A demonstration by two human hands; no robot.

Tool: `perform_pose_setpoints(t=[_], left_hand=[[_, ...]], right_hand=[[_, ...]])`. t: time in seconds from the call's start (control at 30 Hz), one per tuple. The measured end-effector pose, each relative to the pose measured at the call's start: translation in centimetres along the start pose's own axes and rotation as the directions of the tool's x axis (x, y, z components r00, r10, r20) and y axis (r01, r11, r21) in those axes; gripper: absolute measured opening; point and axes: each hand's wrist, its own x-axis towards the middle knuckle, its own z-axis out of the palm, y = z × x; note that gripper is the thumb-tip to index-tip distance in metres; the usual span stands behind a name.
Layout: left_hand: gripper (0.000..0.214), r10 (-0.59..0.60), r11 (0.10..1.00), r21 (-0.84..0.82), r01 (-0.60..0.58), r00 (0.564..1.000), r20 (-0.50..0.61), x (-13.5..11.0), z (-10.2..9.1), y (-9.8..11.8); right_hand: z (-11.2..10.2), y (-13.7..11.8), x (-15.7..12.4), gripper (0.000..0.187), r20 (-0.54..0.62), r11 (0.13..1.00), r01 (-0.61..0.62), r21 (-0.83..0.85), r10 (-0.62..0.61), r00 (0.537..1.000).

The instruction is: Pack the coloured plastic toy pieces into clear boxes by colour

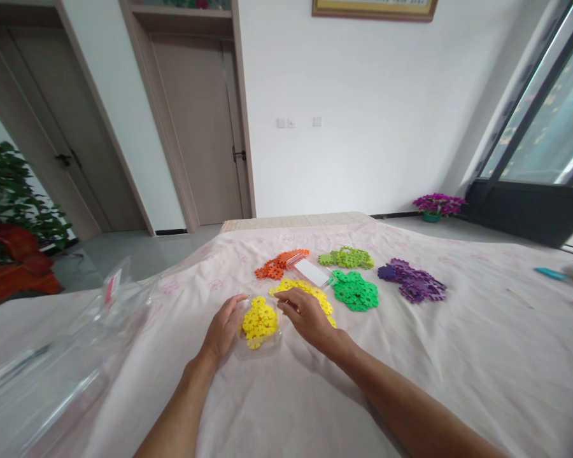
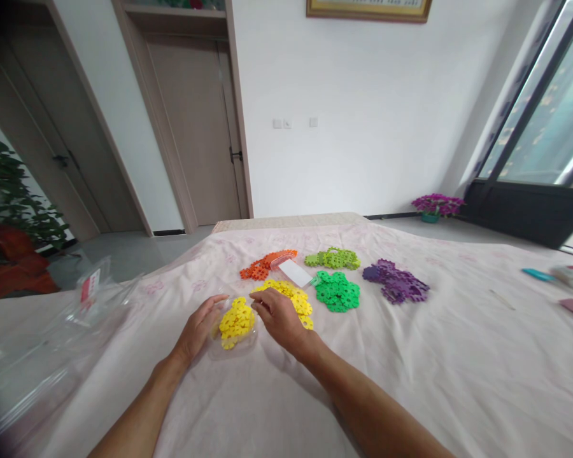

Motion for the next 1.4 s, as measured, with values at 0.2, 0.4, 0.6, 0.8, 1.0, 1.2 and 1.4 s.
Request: perform_pose_setpoints(t=[0.2,0.4,0.6,0.8,1.0,1.2,1.4], left_hand=[[0.04,-0.012,1.0,0.003,0.012,1.0,-0.004,0.0,0.0,0.3],[0.042,-0.024,1.0,0.02,0.024,0.999,-0.024,0.0,-0.1,-0.1],[0.041,-0.015,1.0,-0.002,0.015,1.0,-0.022,0.1,0.0,-0.8],[0.041,-0.016,1.0,-0.016,0.016,1.0,-0.014,0.1,0.1,-0.9],[0.041,-0.003,1.0,-0.017,0.003,1.0,-0.024,0.2,0.1,-0.9],[0.041,0.012,1.0,0.009,-0.012,1.0,-0.018,0.2,0.0,-0.8],[0.041,0.007,0.999,0.04,-0.006,1.0,-0.019,0.3,-0.1,-0.2]], right_hand=[[0.0,0.9,-0.2,0.023,-0.06,1.0,0.0,-0.028,-0.001,0.998],[-1.1,3.0,-0.2,0.034,-0.026,0.866,-0.084,-0.493,0.082,0.996],[-0.9,3.9,-0.5,0.036,0.051,0.775,-0.087,-0.626,0.152,0.987],[0.8,4.0,0.0,0.046,0.096,0.78,-0.026,-0.625,0.11,0.989],[1.2,3.4,1.6,0.051,0.179,0.757,0.047,-0.651,0.093,0.979],[1.6,3.0,3.4,0.029,0.244,0.709,0.064,-0.702,0.154,0.957],[2.6,3.6,4.0,0.024,0.243,0.681,0.063,-0.73,0.173,0.955]])
